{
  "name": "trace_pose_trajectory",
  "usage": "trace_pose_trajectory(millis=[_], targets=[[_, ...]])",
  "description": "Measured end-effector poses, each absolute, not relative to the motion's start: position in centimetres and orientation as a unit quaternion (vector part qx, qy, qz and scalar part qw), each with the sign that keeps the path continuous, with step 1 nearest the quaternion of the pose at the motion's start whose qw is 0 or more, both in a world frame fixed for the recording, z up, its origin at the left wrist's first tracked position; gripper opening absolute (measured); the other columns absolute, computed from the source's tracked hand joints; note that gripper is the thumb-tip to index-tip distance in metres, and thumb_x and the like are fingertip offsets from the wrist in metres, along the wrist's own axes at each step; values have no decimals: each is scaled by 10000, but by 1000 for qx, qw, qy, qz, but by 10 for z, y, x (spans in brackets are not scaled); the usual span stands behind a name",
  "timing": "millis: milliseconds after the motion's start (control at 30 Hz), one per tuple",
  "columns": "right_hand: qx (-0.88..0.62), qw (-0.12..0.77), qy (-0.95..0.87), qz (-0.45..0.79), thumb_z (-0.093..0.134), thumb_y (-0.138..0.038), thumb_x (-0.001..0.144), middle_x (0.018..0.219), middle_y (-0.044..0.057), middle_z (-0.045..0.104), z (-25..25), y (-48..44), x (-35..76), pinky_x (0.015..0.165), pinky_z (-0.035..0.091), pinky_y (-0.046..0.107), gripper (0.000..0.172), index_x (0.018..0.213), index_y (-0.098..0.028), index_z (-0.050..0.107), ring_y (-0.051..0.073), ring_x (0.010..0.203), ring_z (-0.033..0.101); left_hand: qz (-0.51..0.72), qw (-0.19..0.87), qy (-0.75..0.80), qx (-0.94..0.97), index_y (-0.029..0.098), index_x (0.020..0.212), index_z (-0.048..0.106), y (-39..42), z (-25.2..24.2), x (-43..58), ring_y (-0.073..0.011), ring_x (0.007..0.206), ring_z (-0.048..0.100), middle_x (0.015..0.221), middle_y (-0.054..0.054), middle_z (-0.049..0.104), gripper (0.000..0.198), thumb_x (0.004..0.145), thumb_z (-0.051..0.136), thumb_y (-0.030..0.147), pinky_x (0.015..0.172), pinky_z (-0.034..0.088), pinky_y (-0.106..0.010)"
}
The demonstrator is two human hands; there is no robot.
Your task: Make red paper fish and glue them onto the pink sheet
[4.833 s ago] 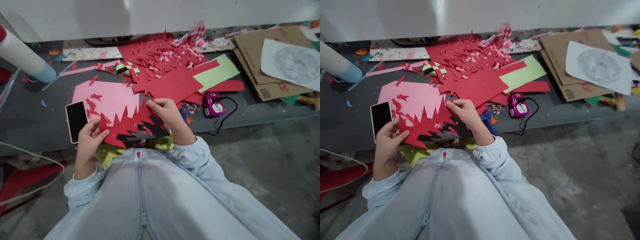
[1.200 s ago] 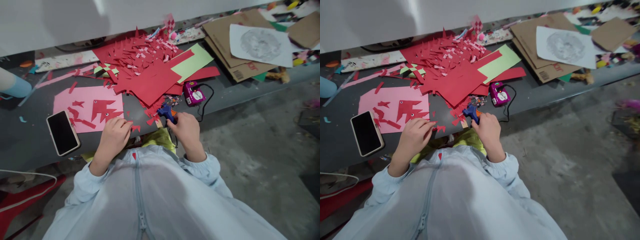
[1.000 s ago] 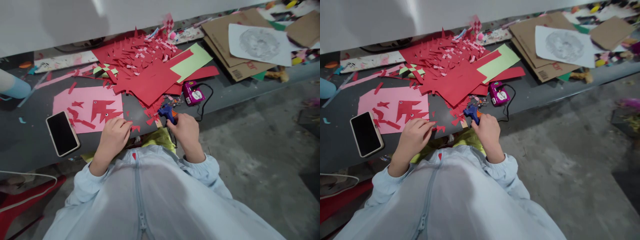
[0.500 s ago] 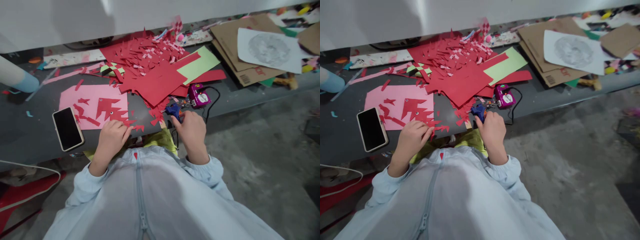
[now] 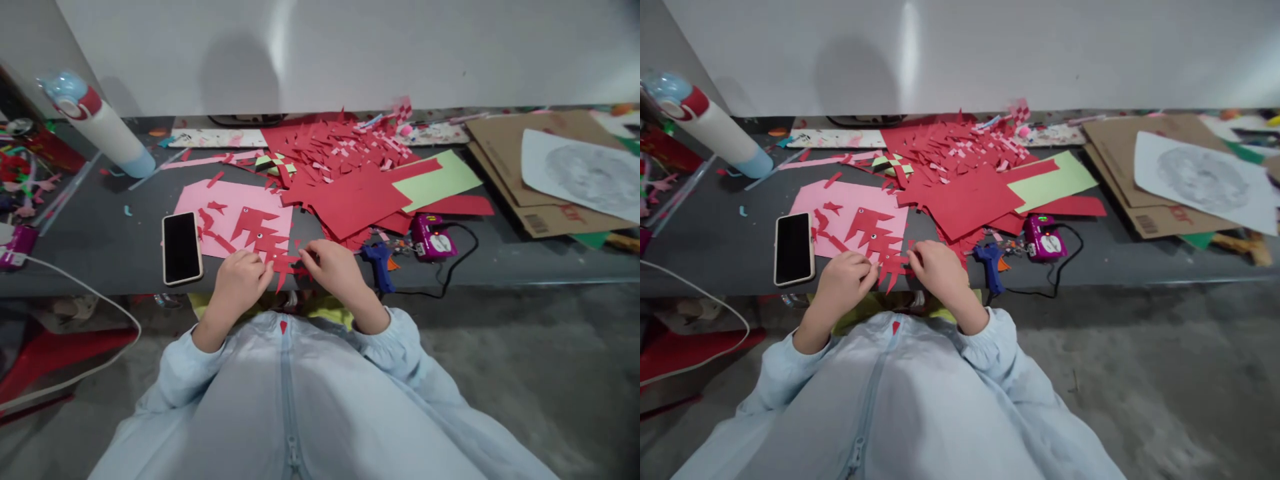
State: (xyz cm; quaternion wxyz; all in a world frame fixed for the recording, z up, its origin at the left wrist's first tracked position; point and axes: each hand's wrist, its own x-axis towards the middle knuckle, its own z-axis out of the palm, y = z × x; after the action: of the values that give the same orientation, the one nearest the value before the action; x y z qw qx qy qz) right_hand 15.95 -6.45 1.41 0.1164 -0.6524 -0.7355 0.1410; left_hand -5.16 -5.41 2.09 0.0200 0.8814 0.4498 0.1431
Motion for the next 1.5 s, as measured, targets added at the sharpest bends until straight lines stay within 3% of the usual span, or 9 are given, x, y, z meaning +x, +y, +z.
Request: trace_pose_trajectory(millis=[367,867,1000,1267,1500], targets=[[-619,112,-753,192,460,-322,983,857,74,718,21,-55,141,659,320,292,279,826,-192,651,198,796,617,108,58,486,865,152,752,721,-61,24,-61,-193,796,619,782,-82,689,385,996,451,280,784,477,-348],[-633,85,-745,191,507,-282,960,918,94,734,10,-56,158,669,344,297,210,877,-186,674,227,854,635,75,94,470,874,113,1114,682,-62,4,-60,-251,1034,610,1054,-115,700,275,973,489,249,940,503,-385],[-619,89,-752,210,517,-244,950,973,94,731,9,-57,155,704,375,291,180,942,-185,688,222,897,636,73,97,466,876,114,1192,646,-62,-1,-56,-265,1058,593,1104,-133,673,306,966,499,258,930,506,-401],[-601,32,-771,207,470,-262,975,954,105,705,11,-57,143,680,369,298,296,1066,-181,740,222,862,637,40,51,491,869,94,1309,578,-51,-5,-44,-298,1050,604,1095,-170,658,385,979,448,243,885,501,-424],[-597,1,-776,204,509,-266,962,941,98,701,8,-59,142,680,373,298,288,1087,-215,763,215,868,641,25,23,484,874,120,1276,594,-50,-4,-42,-295,1050,607,1100,-162,663,352,986,444,252,831,487,-408]])
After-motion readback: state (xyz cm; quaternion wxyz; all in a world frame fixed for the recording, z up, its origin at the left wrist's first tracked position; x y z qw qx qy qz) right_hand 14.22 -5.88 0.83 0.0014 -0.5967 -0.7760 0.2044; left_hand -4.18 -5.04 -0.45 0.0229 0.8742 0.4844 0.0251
